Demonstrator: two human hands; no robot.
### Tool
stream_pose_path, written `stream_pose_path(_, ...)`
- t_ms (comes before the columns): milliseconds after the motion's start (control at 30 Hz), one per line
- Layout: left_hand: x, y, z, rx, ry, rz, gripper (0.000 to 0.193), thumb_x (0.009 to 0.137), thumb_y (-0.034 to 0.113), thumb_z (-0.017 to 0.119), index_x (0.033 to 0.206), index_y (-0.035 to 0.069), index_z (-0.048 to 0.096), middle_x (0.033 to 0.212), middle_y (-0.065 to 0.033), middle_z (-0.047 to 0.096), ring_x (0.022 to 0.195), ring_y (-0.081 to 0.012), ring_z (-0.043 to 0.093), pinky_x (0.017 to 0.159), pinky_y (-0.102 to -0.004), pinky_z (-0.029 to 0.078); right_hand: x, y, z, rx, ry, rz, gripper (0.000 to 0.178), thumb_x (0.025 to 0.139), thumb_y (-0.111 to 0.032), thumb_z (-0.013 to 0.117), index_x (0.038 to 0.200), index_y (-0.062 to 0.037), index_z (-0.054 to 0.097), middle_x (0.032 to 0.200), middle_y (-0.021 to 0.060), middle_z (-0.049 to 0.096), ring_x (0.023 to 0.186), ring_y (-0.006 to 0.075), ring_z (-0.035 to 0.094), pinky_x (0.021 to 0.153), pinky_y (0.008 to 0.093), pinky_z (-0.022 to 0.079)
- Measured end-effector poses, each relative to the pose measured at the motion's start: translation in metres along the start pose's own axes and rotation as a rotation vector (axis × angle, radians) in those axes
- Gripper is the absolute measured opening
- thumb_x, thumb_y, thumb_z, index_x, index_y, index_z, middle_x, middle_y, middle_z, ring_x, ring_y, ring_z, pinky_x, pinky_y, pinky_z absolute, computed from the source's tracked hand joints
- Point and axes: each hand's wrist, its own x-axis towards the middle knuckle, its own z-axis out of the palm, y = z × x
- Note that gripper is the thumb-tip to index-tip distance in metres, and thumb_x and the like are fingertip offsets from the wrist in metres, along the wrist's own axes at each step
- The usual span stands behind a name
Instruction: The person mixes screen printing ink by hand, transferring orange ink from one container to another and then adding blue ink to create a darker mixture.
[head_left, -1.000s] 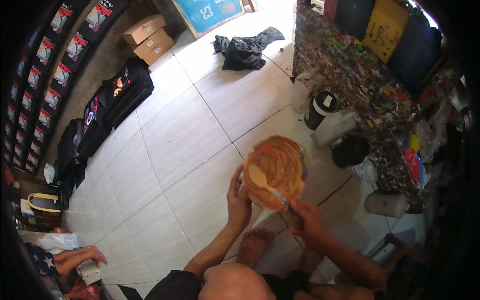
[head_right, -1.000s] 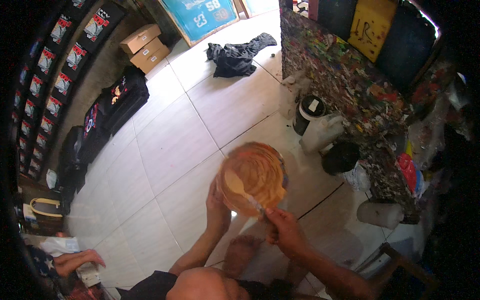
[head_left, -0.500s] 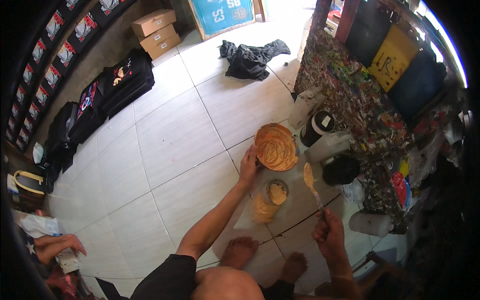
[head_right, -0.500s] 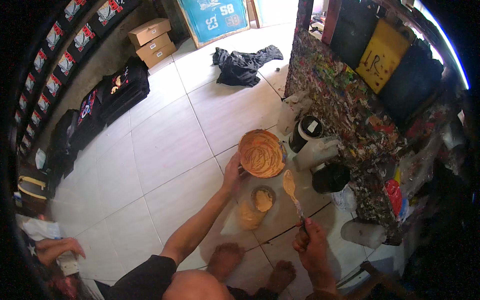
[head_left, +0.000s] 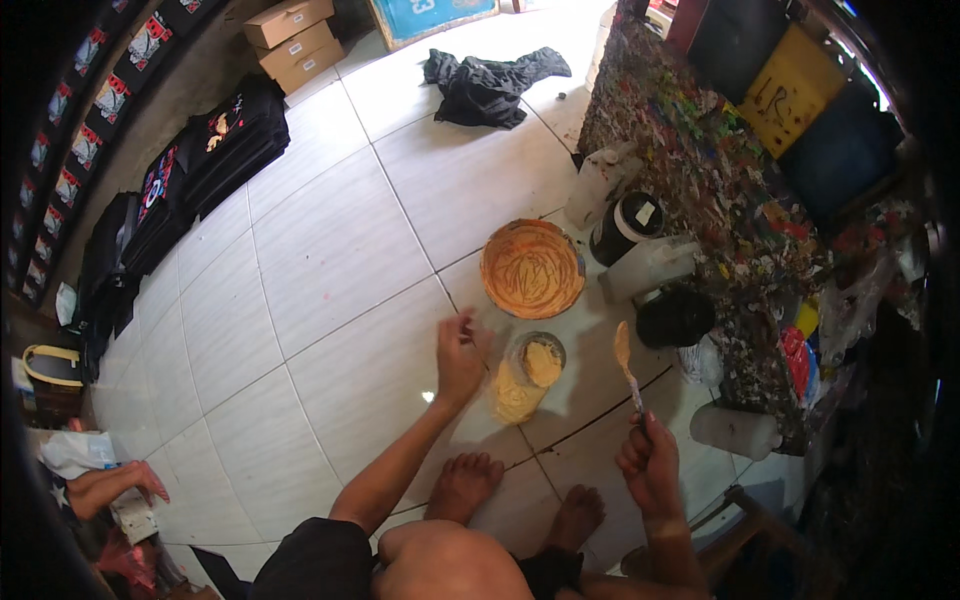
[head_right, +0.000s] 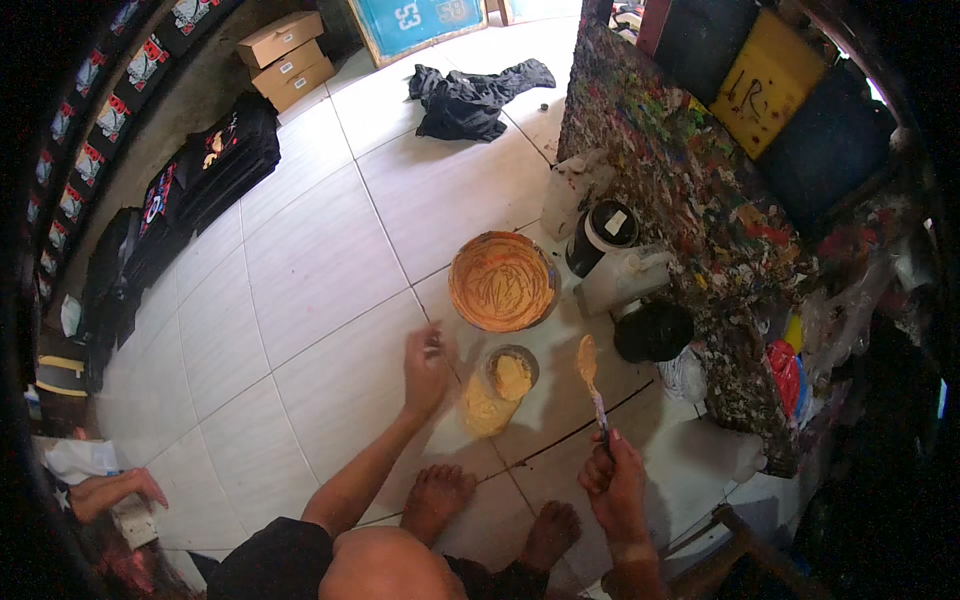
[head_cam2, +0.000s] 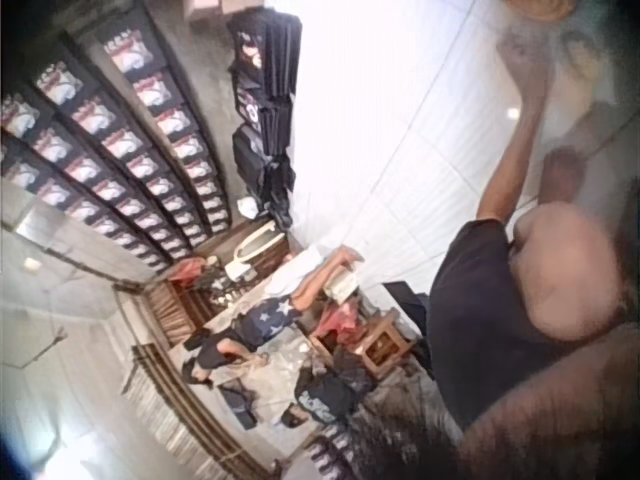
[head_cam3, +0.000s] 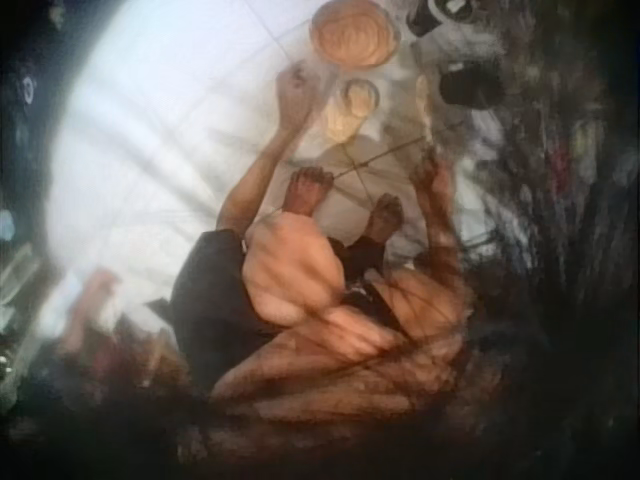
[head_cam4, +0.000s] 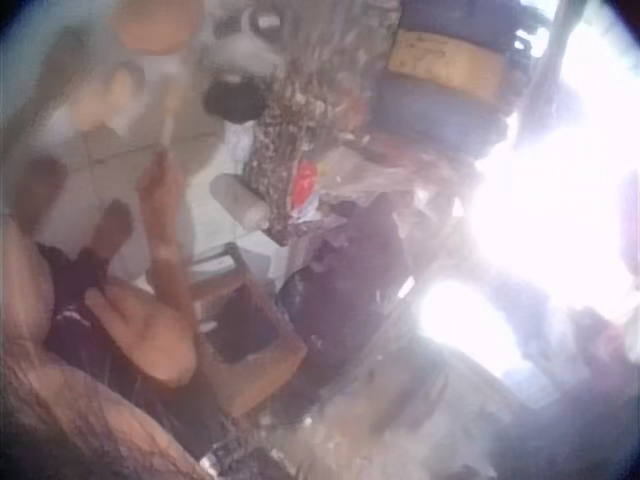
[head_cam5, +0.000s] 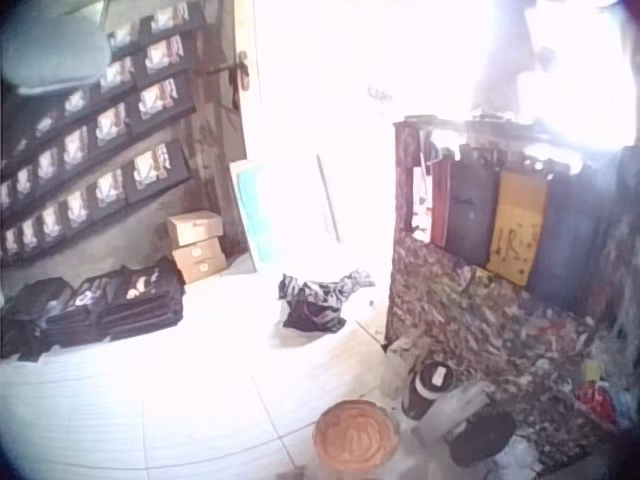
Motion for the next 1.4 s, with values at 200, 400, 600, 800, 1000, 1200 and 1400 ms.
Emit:
stream_pose_path(200, -0.013, -0.007, 0.009, 0.156, -0.353, 0.194, 0.057, 0.089, 0.025, 0.073, 0.134, 0.000, 0.048, 0.115, -0.0201, 0.053, 0.100, -0.0306, 0.058, 0.089, -0.0394, 0.050, 0.005, 0.008, 0.002, 0.036, 0.006, 0.014, 0.027, 0.106, -0.029, 0.045, 0.102, -0.0051, 0.058, 0.059, -0.0074, 0.025, 0.048, 0.0052, 0.024, 0.044, 0.0235, 0.024)
stream_pose_path(400, -0.009, -0.012, 0.004, 0.173, -0.458, 0.227, 0.065, 0.089, 0.028, 0.074, 0.138, -0.002, 0.043, 0.119, -0.0212, 0.053, 0.112, -0.0348, 0.056, 0.096, -0.0423, 0.048, 0.002, 0.006, 0.005, 0.024, -0.001, 0.014, 0.028, 0.107, -0.029, 0.045, 0.102, -0.0052, 0.059, 0.059, -0.0073, 0.024, 0.048, 0.0051, 0.024, 0.044, 0.0234, 0.025)
stream_pose_path(600, -0.006, -0.015, -0.014, 0.262, -0.561, 0.291, 0.081, 0.083, 0.032, 0.080, 0.142, -0.003, 0.036, 0.132, -0.0235, 0.049, 0.120, -0.0361, 0.053, 0.101, -0.0435, 0.044, 0.001, 0.007, 0.004, 0.028, -0.008, 0.005, 0.028, 0.106, -0.029, 0.045, 0.102, -0.0048, 0.059, 0.059, -0.0068, 0.026, 0.047, 0.0053, 0.025, 0.044, 0.0235, 0.026)
stream_pose_path(800, -0.011, 0.006, 0.018, 0.144, -0.673, 0.406, 0.093, 0.068, 0.029, 0.088, 0.141, -0.002, 0.039, 0.140, -0.0264, 0.044, 0.130, -0.0430, 0.045, 0.110, -0.0462, 0.037, -0.005, 0.013, 0.013, -0.177, -0.040, -0.045, 0.027, 0.105, -0.028, 0.047, 0.109, -0.0036, 0.058, 0.067, -0.0024, 0.041, 0.057, 0.0061, 0.036, 0.053, 0.0234, 0.032)
stream_pose_path(1000, -0.020, 0.005, 0.025, 0.202, -0.749, 0.086, 0.100, 0.068, 0.030, 0.089, 0.141, -0.004, 0.032, 0.139, -0.0214, 0.047, 0.127, -0.0327, 0.051, 0.107, -0.0403, 0.043, 0.002, 0.035, -0.002, -0.640, -0.012, -0.278, 0.021, 0.104, -0.021, 0.049, 0.114, -0.0051, 0.058, 0.070, 0.0007, 0.049, 0.054, 0.0086, 0.038, 0.051, 0.0257, 0.034)
stream_pose_path(1200, -0.037, 0.030, 0.004, -0.035, -0.662, 0.078, 0.088, 0.066, 0.023, 0.086, 0.132, 0.000, 0.034, 0.128, -0.0193, 0.053, 0.121, -0.0282, 0.054, 0.104, -0.0384, 0.043, 0.013, 0.048, 0.014, -1.263, -0.027, -0.938, 0.026, 0.098, -0.010, 0.052, 0.122, -0.0003, 0.059, 0.082, 0.0135, 0.056, 0.068, 0.0300, 0.055, 0.060, 0.0372, 0.044)
stream_pose_path(1400, -0.036, 0.062, -0.009, -0.021, -0.627, -0.087, 0.084, 0.068, 0.022, 0.087, 0.129, -0.001, 0.034, 0.120, -0.0176, 0.059, 0.112, -0.0266, 0.060, 0.097, -0.0369, 0.048, 0.010, 0.063, 0.010, -1.672, -0.160, -1.057, 0.051, 0.086, 0.001, 0.058, 0.136, 0.0025, 0.053, 0.075, 0.0110, 0.049, 0.066, 0.0251, 0.052, 0.057, 0.0366, 0.043)
